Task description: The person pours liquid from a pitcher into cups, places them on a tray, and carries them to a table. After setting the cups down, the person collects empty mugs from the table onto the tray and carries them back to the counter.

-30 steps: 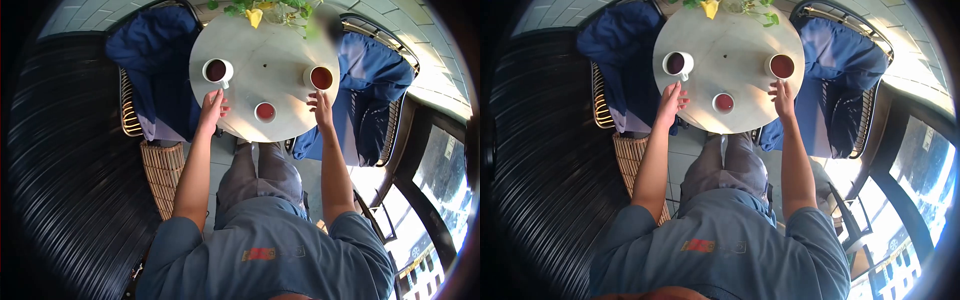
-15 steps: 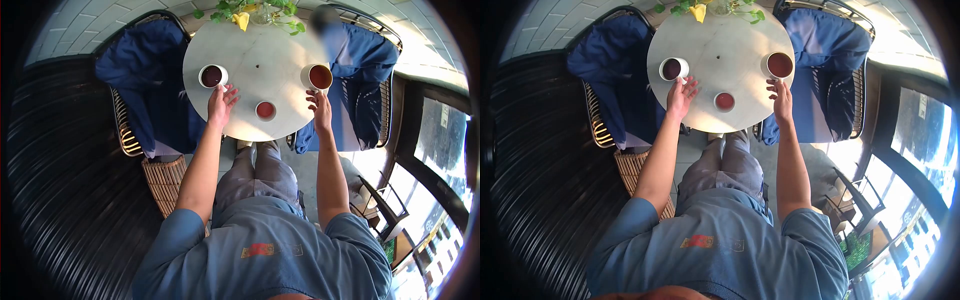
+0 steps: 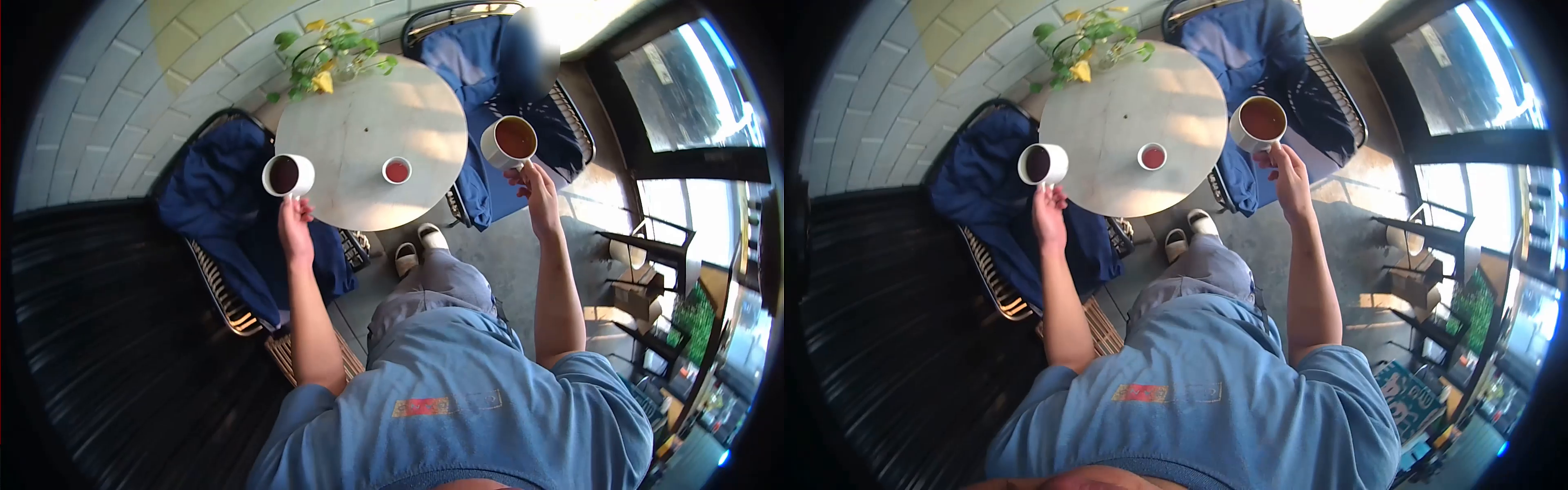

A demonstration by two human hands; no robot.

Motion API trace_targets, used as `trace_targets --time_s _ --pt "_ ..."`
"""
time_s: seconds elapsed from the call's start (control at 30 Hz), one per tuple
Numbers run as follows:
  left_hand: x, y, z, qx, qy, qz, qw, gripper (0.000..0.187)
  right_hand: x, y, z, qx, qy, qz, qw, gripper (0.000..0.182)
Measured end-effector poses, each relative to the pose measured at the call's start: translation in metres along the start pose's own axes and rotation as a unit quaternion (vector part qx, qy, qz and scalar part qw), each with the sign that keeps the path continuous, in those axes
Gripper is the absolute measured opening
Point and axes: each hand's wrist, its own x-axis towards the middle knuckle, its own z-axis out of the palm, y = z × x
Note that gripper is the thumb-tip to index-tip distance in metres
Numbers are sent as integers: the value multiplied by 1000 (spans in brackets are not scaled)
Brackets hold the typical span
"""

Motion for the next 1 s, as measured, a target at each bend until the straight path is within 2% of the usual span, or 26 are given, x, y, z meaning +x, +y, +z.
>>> trace_targets --time_s 0.07,0.17,0.3,0.4,0.53,0.67,0.83,0.93,1.0 --pt "-13 27 10 -17 -68 37 997 31 -25 -7 -13 36 39 6 999 35" --pt "-32 62 43 113 -58 53 991 31 -62 -16 -34 31 85 -16 996 33" --pt "-53 79 95 168 -118 78 976 34 -113 -16 -63 50 167 -35 984 32" --pt "-79 76 144 199 -206 74 955 33 -153 -4 -94 39 229 -39 972 31" --pt "-110 39 204 189 -358 57 913 32 -222 8 -136 37 314 -35 948 32" --pt "-179 2 264 203 -451 6 869 33 -308 26 -180 50 395 -31 917 32" --pt "-289 -52 320 230 -517 -27 824 32 -424 61 -230 68 490 -19 869 31" --pt "-349 -86 343 244 -555 -48 794 32 -486 81 -256 79 514 -23 854 30" --pt "-390 -108 362 207 -579 -99 783 32 -521 92 -268 97 549 -20 830 28"
